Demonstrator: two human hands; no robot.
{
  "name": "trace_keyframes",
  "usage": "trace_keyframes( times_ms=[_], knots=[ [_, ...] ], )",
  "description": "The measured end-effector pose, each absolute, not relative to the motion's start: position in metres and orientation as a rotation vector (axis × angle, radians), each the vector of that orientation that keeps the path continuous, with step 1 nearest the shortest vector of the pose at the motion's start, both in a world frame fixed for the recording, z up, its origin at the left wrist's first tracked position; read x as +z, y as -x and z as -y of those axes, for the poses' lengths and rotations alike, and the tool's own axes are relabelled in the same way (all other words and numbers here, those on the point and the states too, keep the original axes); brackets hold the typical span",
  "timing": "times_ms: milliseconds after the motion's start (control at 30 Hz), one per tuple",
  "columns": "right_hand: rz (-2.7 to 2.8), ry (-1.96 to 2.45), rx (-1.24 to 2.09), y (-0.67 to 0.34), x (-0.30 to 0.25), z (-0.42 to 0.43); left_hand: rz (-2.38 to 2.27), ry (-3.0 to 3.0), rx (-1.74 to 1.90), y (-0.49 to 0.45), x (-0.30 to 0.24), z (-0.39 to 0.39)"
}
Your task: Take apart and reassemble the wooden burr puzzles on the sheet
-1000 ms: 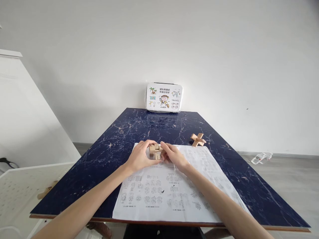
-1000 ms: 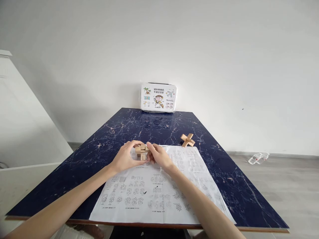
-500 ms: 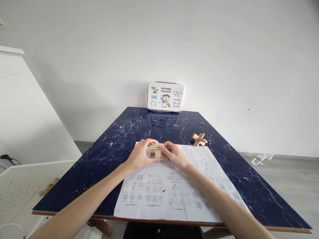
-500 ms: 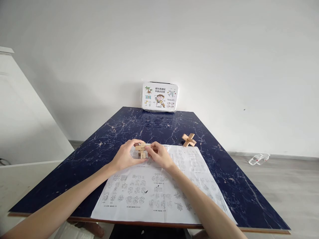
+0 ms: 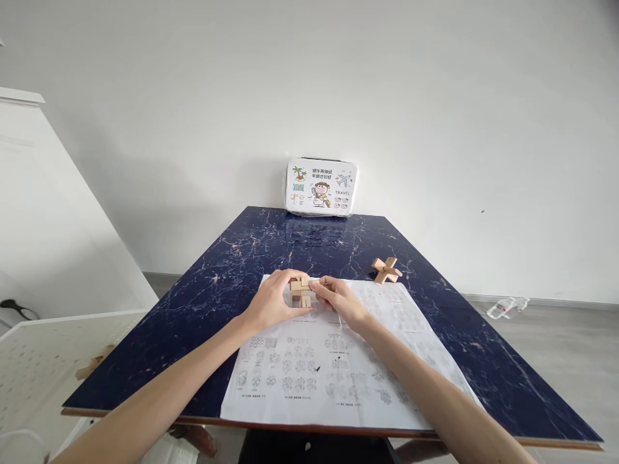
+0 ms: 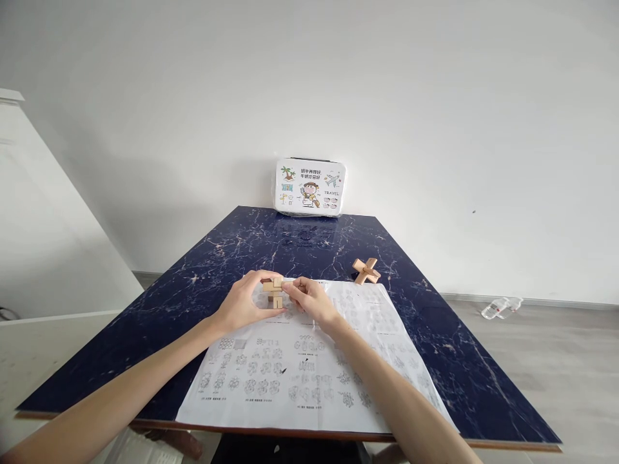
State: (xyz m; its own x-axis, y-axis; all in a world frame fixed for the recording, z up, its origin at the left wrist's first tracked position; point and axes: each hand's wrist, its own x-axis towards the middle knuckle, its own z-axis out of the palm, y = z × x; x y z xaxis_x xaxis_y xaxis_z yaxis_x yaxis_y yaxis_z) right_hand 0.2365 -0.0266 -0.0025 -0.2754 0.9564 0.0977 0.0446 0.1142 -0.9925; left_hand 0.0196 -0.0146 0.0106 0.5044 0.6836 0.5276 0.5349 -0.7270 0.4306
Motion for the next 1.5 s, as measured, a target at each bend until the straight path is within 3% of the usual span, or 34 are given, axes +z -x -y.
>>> trace_keyframes(
  times_ms=[433, 767, 1500],
  knots=[
    [1.549, 0.955, 1.187, -0.233, 0.0, 0.029, -1.087, -2.214, 1.165, -0.025, 0.028, 0.019],
    [2.054, 1.006, 0.386, -0.228, -0.02, 0.032, -1.18, -1.789, 1.355, -0.023, 0.026, 0.007],
    [2.019, 1.181, 0.415, -0.228, -0.023, 0.025, -1.214, -2.023, 1.275, -0.023, 0.021, 0.007]
  ],
)
